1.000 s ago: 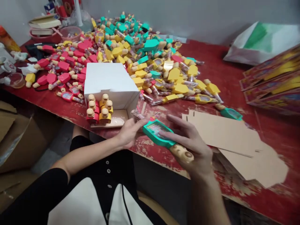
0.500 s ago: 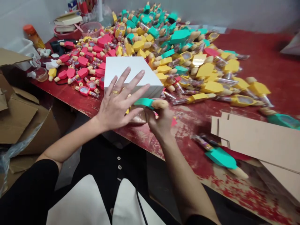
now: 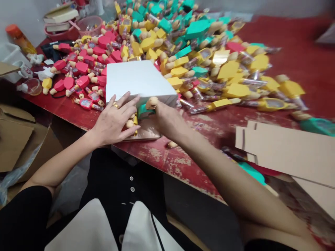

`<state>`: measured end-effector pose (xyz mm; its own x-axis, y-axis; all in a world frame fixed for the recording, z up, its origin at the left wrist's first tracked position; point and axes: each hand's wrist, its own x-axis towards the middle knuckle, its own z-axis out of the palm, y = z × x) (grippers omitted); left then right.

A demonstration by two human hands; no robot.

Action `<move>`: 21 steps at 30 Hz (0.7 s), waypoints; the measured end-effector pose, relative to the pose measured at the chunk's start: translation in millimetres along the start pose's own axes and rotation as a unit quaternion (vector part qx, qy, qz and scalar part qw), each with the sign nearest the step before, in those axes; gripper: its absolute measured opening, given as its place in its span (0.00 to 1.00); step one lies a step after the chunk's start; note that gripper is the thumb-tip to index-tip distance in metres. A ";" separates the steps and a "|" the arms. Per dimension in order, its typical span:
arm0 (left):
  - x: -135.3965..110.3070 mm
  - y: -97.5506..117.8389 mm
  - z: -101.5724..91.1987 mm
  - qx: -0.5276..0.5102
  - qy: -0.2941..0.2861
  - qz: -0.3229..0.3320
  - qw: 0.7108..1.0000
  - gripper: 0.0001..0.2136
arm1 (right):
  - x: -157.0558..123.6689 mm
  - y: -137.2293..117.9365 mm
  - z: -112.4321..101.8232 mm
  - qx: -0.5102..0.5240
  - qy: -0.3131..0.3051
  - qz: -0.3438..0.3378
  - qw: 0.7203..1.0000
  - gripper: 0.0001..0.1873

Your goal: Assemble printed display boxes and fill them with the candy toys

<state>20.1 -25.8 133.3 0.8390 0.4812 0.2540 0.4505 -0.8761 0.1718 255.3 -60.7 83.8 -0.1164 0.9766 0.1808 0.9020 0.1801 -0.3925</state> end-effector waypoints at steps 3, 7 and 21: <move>-0.8 -4.4 -0.4 0.005 0.004 0.007 1.000 0.22 | 1.0 -10.5 2.6 -0.026 -0.058 0.004 0.998 0.17; -3.1 -5.9 -4.4 0.018 0.013 0.009 1.000 0.25 | -6.4 -17.5 4.6 -0.035 -0.092 0.013 0.995 0.15; 33.1 2.7 -9.3 0.084 -0.123 0.035 0.988 0.30 | 115.8 245.9 -26.8 0.017 0.231 0.108 0.967 0.06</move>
<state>46.3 -12.0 151.0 0.9093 0.4157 0.0174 0.4158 -0.9094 -0.0039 474.8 93.5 32.3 0.2785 0.8363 0.4722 0.8696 -0.0109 -0.4937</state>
